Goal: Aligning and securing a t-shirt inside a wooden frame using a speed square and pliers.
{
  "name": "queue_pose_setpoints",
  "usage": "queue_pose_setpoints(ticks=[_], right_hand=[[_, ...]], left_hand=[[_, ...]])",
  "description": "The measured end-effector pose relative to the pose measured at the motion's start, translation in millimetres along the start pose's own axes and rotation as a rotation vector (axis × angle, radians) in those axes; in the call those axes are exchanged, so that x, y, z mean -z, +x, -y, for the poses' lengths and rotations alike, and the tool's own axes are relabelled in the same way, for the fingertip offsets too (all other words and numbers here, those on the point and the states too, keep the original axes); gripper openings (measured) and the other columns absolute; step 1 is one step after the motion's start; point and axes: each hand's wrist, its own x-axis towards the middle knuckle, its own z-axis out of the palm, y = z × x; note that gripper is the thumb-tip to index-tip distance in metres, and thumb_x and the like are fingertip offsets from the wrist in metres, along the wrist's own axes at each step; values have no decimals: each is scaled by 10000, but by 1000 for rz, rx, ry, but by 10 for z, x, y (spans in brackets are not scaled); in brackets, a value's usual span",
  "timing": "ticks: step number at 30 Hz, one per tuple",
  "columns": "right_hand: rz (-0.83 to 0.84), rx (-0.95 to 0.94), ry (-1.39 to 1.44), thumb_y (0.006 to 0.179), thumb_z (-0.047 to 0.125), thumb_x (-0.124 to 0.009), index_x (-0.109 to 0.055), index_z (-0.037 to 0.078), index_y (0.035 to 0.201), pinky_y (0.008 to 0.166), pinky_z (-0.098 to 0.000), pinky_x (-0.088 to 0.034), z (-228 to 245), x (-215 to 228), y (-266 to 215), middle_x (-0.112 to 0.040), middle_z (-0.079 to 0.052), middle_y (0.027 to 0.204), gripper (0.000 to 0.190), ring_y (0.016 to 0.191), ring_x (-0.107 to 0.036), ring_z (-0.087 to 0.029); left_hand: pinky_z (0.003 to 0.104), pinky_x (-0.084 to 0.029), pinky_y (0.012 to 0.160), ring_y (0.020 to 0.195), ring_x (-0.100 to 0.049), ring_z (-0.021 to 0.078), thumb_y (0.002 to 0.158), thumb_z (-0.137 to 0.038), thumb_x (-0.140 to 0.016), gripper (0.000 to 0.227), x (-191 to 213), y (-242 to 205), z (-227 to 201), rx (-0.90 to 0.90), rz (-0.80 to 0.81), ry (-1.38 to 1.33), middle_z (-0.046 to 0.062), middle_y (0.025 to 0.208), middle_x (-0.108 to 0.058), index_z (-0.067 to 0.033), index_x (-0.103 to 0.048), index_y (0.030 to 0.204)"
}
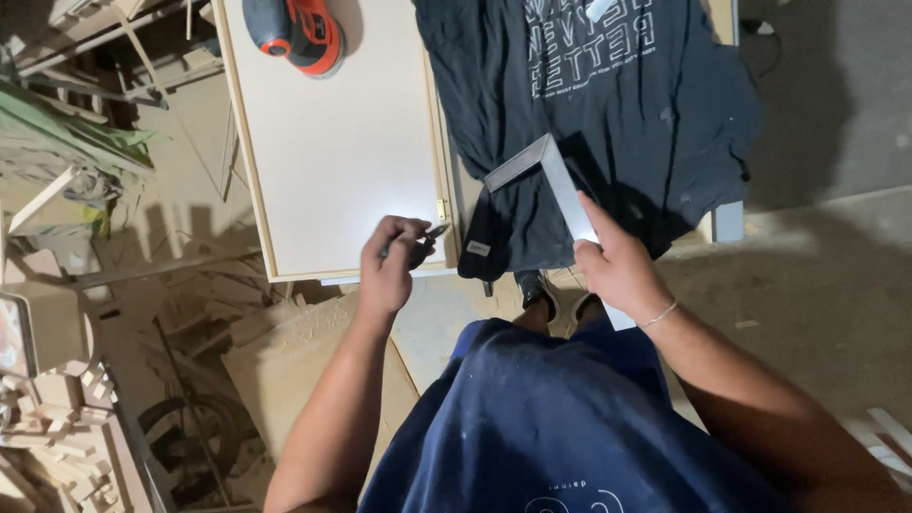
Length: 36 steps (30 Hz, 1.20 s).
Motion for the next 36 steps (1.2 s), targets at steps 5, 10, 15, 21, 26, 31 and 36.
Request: queue_pose_setpoints(ticks=[5, 10, 15, 21, 26, 31, 36], right_hand=[[-118, 113, 134, 924, -7, -442, -360, 56, 1590, 462, -353, -518, -39, 50, -83, -594, -158, 650, 674, 451, -578, -232], [-213, 195, 139, 960, -26, -432, -329, 13, 1603, 462, -343, -480, 120, 73, -252, -574, -167, 667, 652, 460, -546, -214], [-59, 176, 60, 987, -15, -444, -288, 50, 1623, 445, -335, -509, 33, 88, -231, -593, -181, 671, 658, 457, -583, -248], [114, 134, -33, 972, 42, -479, -381, 169, 1587, 390, -311, -528, -153, -132, -13, -647, -131, 654, 635, 422, -625, -219], [214, 109, -112, 961, 93, -500, -438, 209, 1563, 439, -338, -563, -200, -133, 168, -655, -123, 627, 617, 432, -639, -228], [243, 108, -152, 948, 106, -511, -462, 221, 1545, 428, -339, -564, -173, -120, 189, -666, -113, 622, 609, 435, -650, -226], [257, 118, -229, 943, 134, -514, -502, 239, 1523, 466, -366, -576, -233, -142, 216, -678, -106, 624, 589, 462, -661, -220]], left_hand=[[521, -569, 888, 1017, -684, 415, 984, -146, -589, 183, -538, 69, -17, -339, 79, 264, 236, 1130, -689, -34, -664, 1109], [502, -595, 871, 1075, -694, 412, 987, -259, -652, 228, -1247, 214, 628, -605, 96, 681, 181, 1222, -659, -95, -675, 1144], [634, -410, 1176, 1428, -473, 473, 781, -436, -822, 958, -1360, 27, 759, -709, 250, 883, 215, 1637, -361, -140, -399, 1588], [555, -419, 1126, 1256, -589, 402, 907, -417, -705, 533, -849, -294, 1194, -775, 72, 892, 178, 1246, -622, -66, -638, 1303], [509, -408, 1159, 1348, -557, 354, 865, -436, -751, 618, -641, -446, 1384, -773, -72, 1094, 144, 1409, -613, -107, -641, 1376], [492, -400, 1186, 1392, -530, 344, 846, -440, -748, 698, -728, -504, 1316, -743, 12, 1095, 146, 1475, -585, -93, -601, 1434], [487, -407, 1188, 1400, -528, 332, 856, -442, -732, 691, -766, -512, 1248, -742, 56, 1094, 129, 1489, -576, -101, -590, 1440]])
